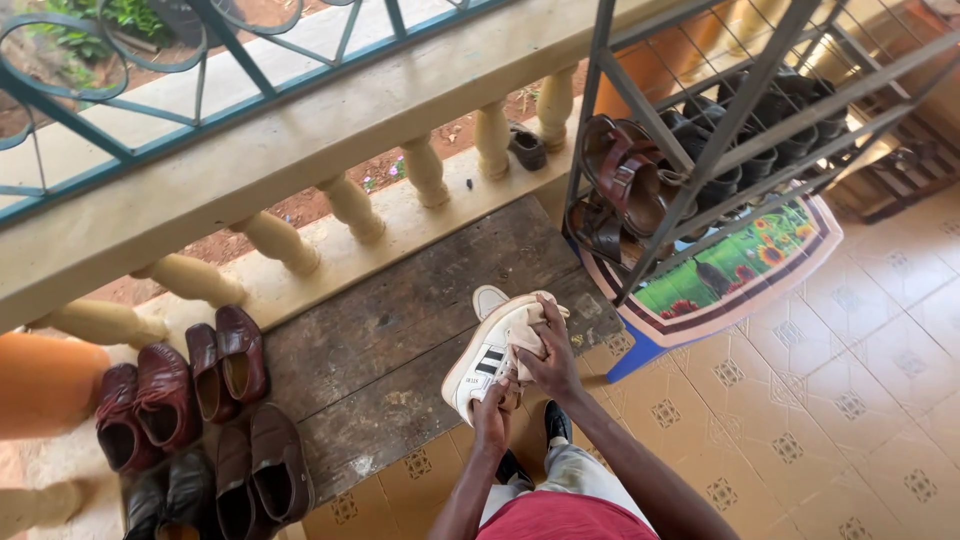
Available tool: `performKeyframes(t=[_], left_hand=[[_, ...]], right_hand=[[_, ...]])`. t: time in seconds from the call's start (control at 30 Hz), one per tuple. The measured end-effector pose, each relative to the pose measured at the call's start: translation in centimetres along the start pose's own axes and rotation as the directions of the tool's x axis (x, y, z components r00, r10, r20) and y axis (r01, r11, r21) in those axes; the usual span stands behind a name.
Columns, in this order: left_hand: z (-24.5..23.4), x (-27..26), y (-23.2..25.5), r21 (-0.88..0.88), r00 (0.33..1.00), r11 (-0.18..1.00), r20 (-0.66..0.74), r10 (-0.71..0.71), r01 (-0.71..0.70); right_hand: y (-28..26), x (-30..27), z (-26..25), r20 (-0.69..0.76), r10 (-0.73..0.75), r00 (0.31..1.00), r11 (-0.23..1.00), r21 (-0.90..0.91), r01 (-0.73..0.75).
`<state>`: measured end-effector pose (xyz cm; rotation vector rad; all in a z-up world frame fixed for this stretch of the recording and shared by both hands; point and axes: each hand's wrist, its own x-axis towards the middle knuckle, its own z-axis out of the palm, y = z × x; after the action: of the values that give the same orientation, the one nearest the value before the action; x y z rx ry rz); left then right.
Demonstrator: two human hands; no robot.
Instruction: Wiping and organizing shoes on a rack.
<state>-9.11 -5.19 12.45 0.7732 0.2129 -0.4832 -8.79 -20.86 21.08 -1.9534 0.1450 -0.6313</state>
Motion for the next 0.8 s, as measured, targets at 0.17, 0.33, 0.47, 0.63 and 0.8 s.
performKeyframes(t=[0.17,0.33,0.47,0.63,0.8], left_hand=[[1.6,-0.8,0.7,-0.014,0.999,0.999,0.033,-0.037,0.037],[3.7,-1.4,1.0,0.012,0.992,0.993,0.057,-0.114,0.114],[1.9,-0.4,-1.8,0.051,0.981,0.980,0.008,-0.193,0.193],[6.2,-0.9,-1.1,0.171,0.973,0.964,0.067,-0.220,0.206],[4.4,0.2,-4.9,0.341,0.979,0.931,0.102,-0.174,0.130]], right_hand=[[-1.8,-1.8,-0.5,-0.033,-0.186,0.982,0.951,-0.256,0.172],[-0.9,-3.0,-1.5,0.089,-0.279,0.956,0.856,-0.429,0.289],[0.3,-2.5,-4.0,0.074,-0.298,0.952,0.812,-0.505,0.294],[1.6,-1.5,-7.0,-0.085,-0.275,0.958,0.840,-0.506,0.196],[2.6,-1.4,-8.9,-0.015,-0.250,0.968,0.881,-0.419,0.221]])
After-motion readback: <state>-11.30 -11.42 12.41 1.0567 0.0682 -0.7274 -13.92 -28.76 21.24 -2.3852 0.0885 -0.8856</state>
